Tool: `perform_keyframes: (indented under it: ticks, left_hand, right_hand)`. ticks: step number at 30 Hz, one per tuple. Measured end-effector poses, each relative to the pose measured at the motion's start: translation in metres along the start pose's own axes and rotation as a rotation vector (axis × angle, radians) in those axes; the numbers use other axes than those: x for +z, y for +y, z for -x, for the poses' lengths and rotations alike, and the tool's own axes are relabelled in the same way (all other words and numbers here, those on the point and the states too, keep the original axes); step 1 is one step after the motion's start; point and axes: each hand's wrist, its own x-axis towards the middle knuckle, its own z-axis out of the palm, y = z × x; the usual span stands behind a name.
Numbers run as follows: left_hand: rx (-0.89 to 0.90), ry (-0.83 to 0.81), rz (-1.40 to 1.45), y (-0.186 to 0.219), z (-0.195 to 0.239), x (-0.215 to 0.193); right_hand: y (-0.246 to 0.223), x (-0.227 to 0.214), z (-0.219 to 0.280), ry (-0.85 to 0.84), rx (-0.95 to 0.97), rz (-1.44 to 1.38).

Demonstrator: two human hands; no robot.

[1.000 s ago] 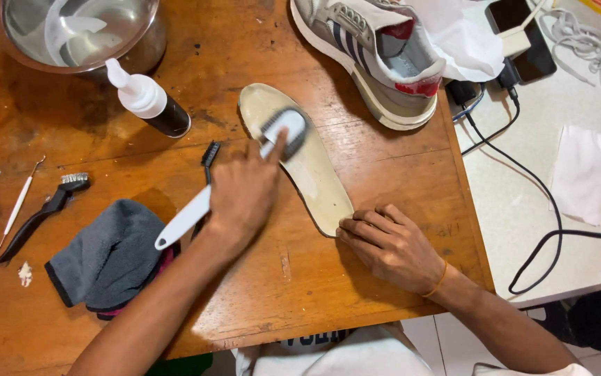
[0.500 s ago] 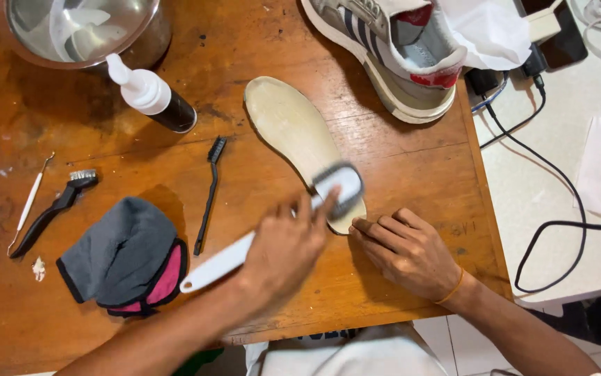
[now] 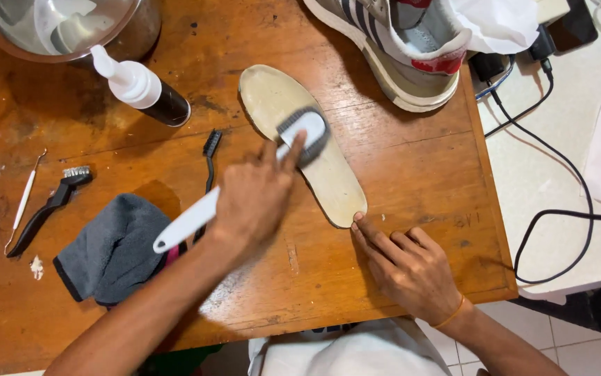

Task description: The person scrubs a blue shoe insole with a small brush, then flips it to apply cleaning foam to the beige side. They scrub the foam into the insole using a larger brush, then flip it back to scrub the blue side again.

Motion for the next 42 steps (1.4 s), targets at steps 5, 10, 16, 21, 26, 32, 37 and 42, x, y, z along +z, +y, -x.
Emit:
perform_keyframes:
  ticks: [5, 10, 16, 21, 26, 32, 37, 42]
  left_hand:
    - [0.251, -0.006, 0.158, 0.025, 0.016, 0.000]
    - [0.126, 0.090, 0.068, 0.020, 0.009, -0.005]
    - [0.040, 0.150, 0.054, -0.010, -0.014, 0.007]
    - [0.416, 0.051, 0.232, 0.021, 0.011, 0.001]
    - [0.260, 0.156, 0.119, 0.019, 0.001, 0.005]
    - [0.165, 0.095, 0.113, -0.002, -0.012, 0.006]
    - [0.393, 0.026, 0.238, 0.028, 0.024, 0.019]
    - [-0.011, 0.027, 0.024, -0.017, 0.001, 0.010]
  right_hand:
    - [-0.004, -0.003, -0.002, -0.003, 0.044, -0.073]
    - [-0.009, -0.003, -0.011, 0.025, 0.097, -0.052]
    - [-0.014, -0.006, -0.014, 0.059, 0.115, -0.096]
    - [-0.011, -0.008, -0.021, 0.087, 0.168, -0.142]
    - [-0.015, -0.012, -0.018, 0.044, 0.166, -0.115]
    - [-0.016, -0.010, -0.020, 0.027, 0.174, -0.123]
    - [-0.013, -0.007, -0.011, -0.019, 0.182, -0.137]
    - [-0.013, -0.009, -0.013, 0.014, 0.189, -0.150]
